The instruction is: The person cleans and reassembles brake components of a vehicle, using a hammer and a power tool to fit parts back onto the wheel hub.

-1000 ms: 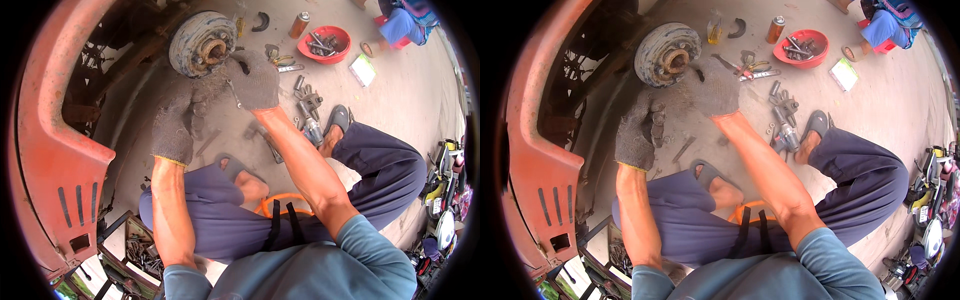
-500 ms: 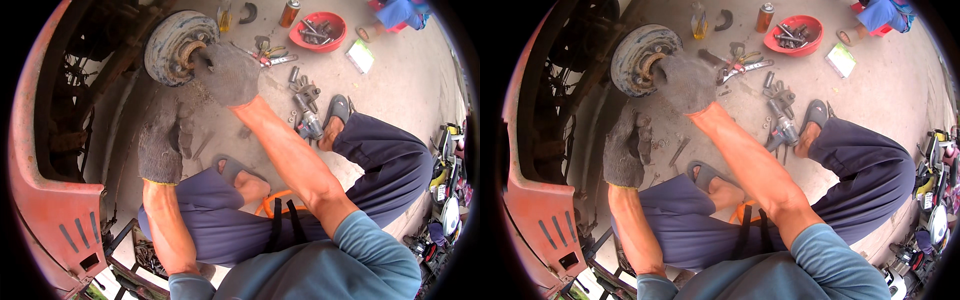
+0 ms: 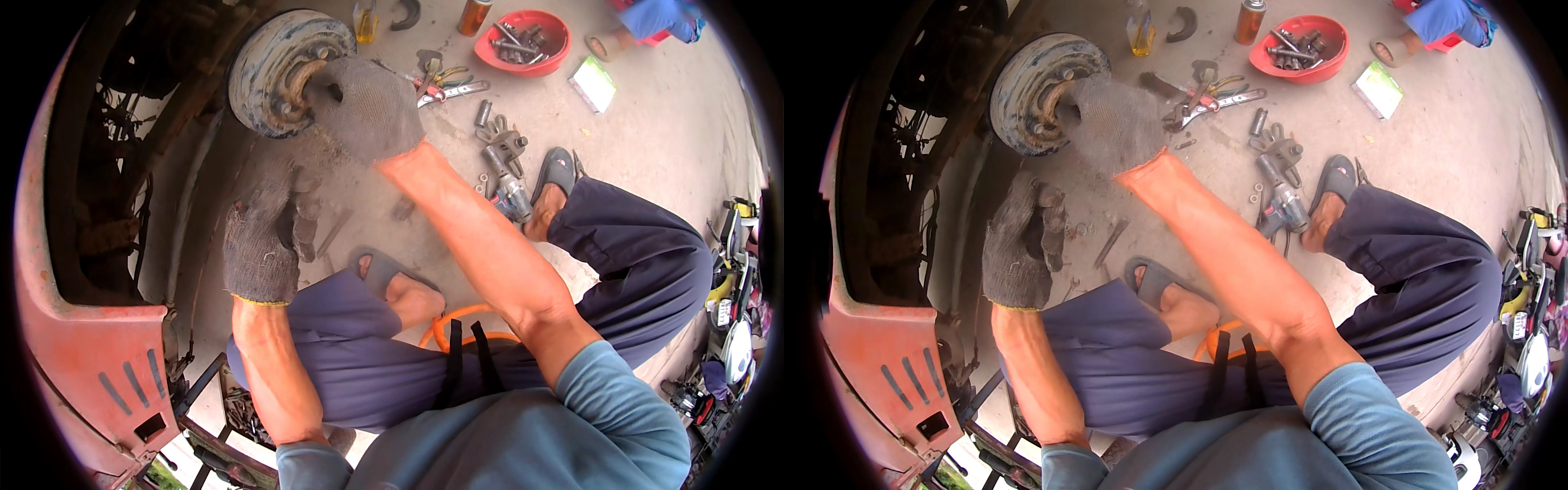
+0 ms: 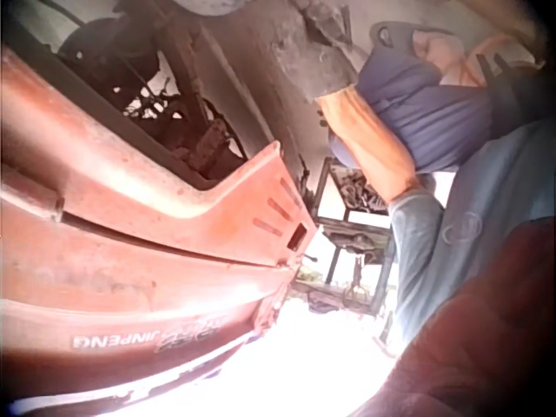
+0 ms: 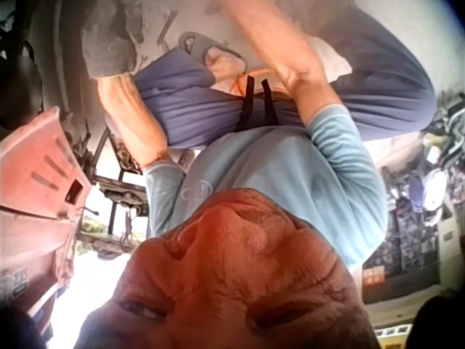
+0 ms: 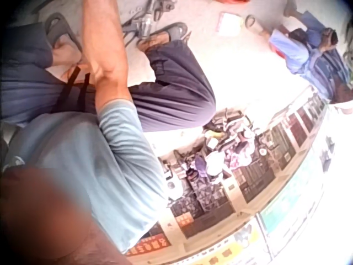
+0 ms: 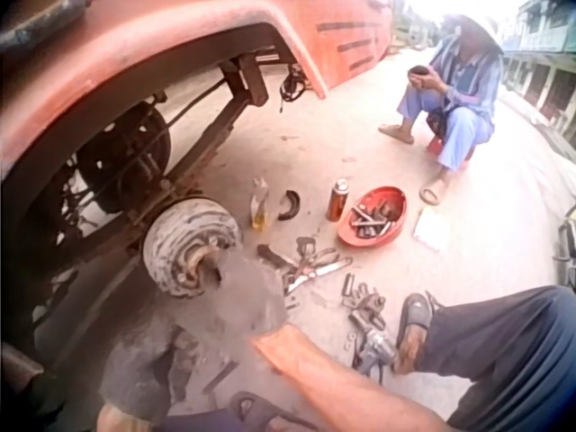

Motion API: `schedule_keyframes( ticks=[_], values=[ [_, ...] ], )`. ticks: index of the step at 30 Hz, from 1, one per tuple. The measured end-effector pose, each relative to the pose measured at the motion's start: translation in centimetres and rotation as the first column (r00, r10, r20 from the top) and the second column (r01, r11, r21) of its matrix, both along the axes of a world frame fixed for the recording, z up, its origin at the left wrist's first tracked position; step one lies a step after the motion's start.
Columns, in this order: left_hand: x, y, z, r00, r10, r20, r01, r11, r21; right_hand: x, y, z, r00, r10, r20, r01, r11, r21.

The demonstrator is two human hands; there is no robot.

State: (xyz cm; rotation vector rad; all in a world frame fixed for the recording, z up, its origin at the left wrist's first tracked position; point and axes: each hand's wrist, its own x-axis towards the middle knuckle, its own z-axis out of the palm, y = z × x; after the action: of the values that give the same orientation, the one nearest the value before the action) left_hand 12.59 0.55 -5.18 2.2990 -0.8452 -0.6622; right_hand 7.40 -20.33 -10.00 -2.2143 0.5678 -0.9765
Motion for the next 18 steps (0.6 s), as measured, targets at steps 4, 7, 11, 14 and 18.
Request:
schedule_keyframes(
  ticks=[4, 7, 11, 14, 18],
  values=[
    [-0.7, -1.7, 0.7, 0.902, 0.209, -0.378, -0.326, 0.904, -0.276, -1.1, 0.6, 1.1, 0.998, 0.060, 0.004, -0.060, 0.986, 0.157],
    [-1.7, -2.9, 2.3, 0.868, 0.276, -0.412, -0.431, 0.832, -0.351, -2.9, 0.8, 0.9, 1.000, 0.009, -0.023, -0.001, 0.950, 0.313],
    [-1.7, -3.5, 3.0, 0.661, 0.321, -0.678, -0.609, 0.758, -0.235, -7.1, 0.9, -1.6, 0.982, -0.050, -0.181, 0.122, 0.903, 0.411],
    [-1.4, -3.5, 3.0, 0.701, 0.345, -0.624, -0.596, 0.765, -0.245, -10.6, 1.2, -4.3, 0.933, -0.043, -0.358, 0.188, 0.905, 0.381],
    [0.5, -0.9, 0.2, 0.972, 0.199, -0.127, -0.186, 0.977, 0.108, -16.5, -0.6, -10.6, 0.792, -0.012, -0.610, 0.290, 0.888, 0.358]
  ],
)
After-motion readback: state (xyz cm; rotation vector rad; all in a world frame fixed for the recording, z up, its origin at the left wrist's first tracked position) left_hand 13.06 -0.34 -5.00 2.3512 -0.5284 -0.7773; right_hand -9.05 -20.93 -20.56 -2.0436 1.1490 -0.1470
